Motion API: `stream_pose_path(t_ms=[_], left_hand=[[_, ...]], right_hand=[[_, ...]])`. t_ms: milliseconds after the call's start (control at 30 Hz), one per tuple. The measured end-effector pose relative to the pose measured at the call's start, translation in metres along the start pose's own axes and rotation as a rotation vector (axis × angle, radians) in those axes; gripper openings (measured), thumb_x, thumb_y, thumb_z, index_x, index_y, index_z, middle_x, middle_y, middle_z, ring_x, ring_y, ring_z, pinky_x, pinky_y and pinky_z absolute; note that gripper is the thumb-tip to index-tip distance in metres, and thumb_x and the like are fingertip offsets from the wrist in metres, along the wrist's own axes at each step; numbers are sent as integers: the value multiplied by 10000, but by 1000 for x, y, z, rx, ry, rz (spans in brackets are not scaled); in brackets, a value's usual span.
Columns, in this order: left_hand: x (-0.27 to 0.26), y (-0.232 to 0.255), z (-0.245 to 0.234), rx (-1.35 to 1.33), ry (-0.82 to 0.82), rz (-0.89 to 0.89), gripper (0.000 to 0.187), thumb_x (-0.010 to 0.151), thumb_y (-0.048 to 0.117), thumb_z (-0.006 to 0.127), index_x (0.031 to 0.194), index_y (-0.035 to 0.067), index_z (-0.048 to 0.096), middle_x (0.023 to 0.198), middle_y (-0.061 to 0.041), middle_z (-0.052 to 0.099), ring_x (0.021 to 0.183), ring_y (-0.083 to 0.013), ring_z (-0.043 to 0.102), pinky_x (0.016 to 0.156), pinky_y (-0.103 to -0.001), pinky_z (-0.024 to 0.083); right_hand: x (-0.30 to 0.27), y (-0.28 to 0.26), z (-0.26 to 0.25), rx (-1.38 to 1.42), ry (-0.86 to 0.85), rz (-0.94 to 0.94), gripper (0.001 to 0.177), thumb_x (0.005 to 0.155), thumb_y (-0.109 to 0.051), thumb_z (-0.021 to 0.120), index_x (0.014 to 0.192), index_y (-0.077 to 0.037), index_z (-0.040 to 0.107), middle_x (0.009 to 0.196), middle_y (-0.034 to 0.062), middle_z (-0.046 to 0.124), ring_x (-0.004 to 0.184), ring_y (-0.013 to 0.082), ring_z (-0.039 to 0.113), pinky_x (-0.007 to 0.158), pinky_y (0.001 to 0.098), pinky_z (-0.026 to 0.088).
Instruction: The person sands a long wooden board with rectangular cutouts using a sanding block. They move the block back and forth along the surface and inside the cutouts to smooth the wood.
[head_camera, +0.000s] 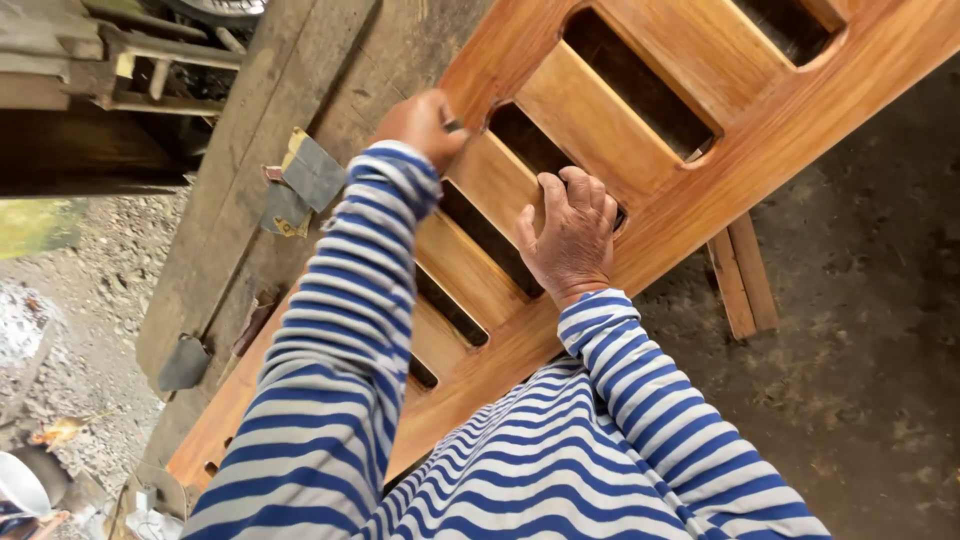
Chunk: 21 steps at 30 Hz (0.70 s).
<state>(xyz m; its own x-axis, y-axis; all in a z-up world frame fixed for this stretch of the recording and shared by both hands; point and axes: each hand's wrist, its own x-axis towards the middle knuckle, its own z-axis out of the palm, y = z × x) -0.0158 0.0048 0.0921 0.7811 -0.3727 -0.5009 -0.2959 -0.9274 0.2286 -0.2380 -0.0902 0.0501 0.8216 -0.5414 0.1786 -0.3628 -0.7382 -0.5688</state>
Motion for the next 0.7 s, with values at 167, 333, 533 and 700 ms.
stream_pose_path(t_ms=[167,333,533,700], left_hand=[[-2,-42,-14,306,-39,-55,253,870,452,664,959,215,668,1013,-118,746,1064,-366,694,896,-525,564],[-19,42,2,73,86,126,172,941,365,621,970,197,646,875,-80,737,776,-298,681,667,-471,528],[-2,46,25,188,128,45,251,934,392,711,976,189,570,876,-89,740,827,-364,705,689,-521,547],[6,70,-22,439,-183,-89,301,892,211,648,1177,140,713,1152,-179,716,1075,-390,685,905,-489,557]], right_hand=[[-2,4,7,-80,-24,-9,442,740,-330,692,1149,-176,620,1163,57,516,1124,265,531,863,398,428],[1,-2,-4,-12,-29,5,396,803,-291,690,1161,-134,630,1191,78,570,1071,318,534,874,488,441],[-1,-2,-6,0,-35,-1,378,820,-289,696,1157,-127,640,1185,82,566,1072,318,533,886,485,449],[2,-2,-6,-8,-26,3,368,812,-296,689,1139,-135,634,1168,77,579,1052,320,539,870,485,447]])
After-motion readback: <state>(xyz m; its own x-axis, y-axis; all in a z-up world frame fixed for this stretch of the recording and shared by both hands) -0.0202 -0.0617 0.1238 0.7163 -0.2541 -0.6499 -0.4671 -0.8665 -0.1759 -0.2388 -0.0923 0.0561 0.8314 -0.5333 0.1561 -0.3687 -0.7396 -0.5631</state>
